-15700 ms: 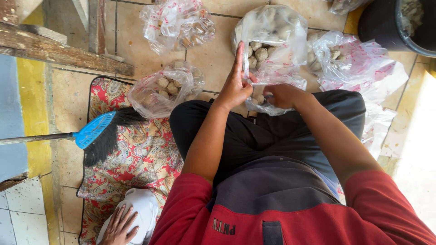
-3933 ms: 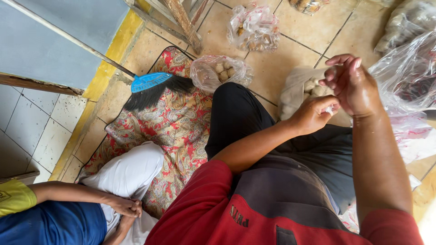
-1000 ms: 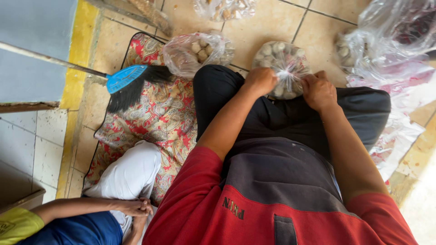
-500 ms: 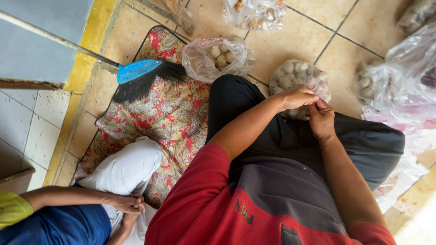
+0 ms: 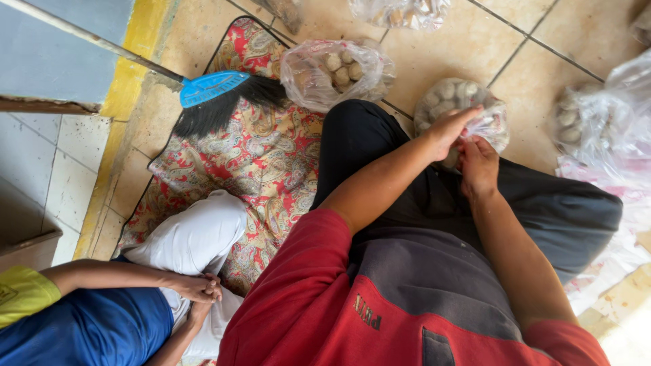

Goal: The person sits on the floor and packs small, round food items into clear plastic bags. They fill each bag, tie it shut, and place it aside before repeating the process with a new bag.

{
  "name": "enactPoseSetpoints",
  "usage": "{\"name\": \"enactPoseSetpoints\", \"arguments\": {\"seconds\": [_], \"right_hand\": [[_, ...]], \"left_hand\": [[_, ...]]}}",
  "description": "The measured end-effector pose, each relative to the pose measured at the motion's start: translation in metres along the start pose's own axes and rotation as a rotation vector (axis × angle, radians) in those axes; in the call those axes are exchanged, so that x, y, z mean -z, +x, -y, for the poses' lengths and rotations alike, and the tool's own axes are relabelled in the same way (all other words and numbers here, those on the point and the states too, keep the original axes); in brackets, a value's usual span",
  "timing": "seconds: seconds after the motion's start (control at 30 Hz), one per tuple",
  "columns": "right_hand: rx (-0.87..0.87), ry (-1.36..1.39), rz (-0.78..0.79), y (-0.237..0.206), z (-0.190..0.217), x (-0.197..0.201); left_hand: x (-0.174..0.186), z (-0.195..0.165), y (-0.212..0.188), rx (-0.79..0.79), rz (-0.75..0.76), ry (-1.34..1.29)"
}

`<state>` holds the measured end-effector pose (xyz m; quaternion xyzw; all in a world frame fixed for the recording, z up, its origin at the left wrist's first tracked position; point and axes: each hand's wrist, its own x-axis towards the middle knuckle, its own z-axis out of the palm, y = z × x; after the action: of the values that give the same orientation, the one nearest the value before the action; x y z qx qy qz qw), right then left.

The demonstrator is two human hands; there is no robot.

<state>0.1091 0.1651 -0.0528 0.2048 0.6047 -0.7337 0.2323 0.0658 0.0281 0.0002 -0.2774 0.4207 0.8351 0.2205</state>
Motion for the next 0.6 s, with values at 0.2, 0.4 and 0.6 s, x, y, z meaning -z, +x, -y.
{"name": "enactPoseSetpoints", "arguments": {"seconds": [0.2,0.4,0.6], "right_hand": [[-0.023,-0.030,-0.038,0.000,0.012,-0.001],[-0.037,0.208,-0.013,-0.021,0.031,-0.009],[0.238,-0.055,0.007,-0.028,0.031,-0.017]], "left_hand": [[0.004,0.015,0.000,-0.089,0.224,-0.035],[0.008,0.014,-0.014,-0.067,0.255,-0.141],[0.007,0.012,-0.014,-0.154,0.261,0.011]]}}
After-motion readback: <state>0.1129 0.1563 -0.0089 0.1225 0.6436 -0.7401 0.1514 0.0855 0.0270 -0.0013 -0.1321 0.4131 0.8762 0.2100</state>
